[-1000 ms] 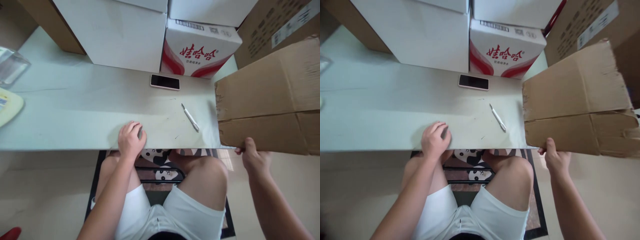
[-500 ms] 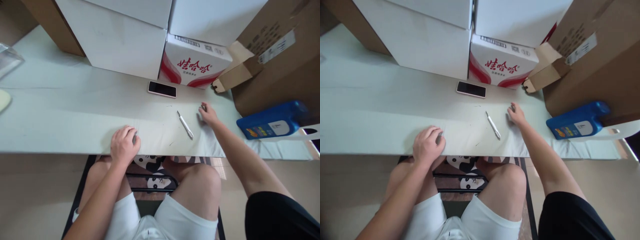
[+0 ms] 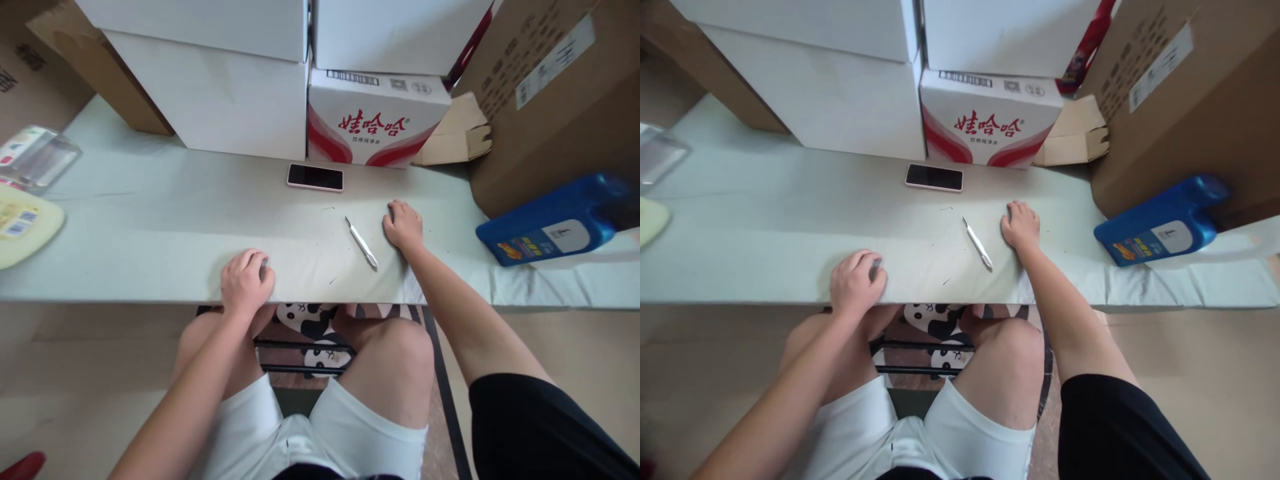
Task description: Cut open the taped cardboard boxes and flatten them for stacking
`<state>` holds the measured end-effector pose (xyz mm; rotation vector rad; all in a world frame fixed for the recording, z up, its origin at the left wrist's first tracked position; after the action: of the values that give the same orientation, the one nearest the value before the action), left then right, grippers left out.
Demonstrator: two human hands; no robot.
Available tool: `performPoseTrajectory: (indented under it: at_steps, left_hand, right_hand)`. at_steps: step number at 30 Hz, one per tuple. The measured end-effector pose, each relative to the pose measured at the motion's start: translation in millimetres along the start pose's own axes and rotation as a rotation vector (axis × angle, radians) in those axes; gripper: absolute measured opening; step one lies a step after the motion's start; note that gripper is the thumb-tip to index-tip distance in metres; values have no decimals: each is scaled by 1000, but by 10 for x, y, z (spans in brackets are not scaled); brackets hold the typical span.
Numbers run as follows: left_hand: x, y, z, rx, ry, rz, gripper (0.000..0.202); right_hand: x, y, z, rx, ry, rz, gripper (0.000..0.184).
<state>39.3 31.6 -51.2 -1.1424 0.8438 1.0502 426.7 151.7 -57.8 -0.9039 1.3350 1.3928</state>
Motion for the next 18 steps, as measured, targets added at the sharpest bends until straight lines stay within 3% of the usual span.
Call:
performPoseTrajectory:
  at_steps: [5,8,13,18]
  left_hand:
    - [3,10,294,-114,149,-7,21]
    - [53,-125,610,-151,210,-119,21]
    - [126,-544,987,-72,102,-384,31]
    - [249,-596,1016,-50,89,-479,34]
  right_hand:
    - [11,10,-20,1,4,8,53]
    - [19,0,-27,8,-5,14,53]
    - [32,-19,-12,2,-11,-17,51]
    - [70,-9,-33,-8,-13,-75,51]
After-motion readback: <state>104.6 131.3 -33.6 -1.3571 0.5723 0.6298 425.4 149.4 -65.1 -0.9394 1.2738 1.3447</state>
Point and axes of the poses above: each hand's wrist, its own z-axis towards the middle knuckle, its own x-axis out of the palm, y = z × x, the point moved 8 cm from there along z, towards the middle knuckle, and after that the axes turned 1 degree about z, right-handed, at the moved point
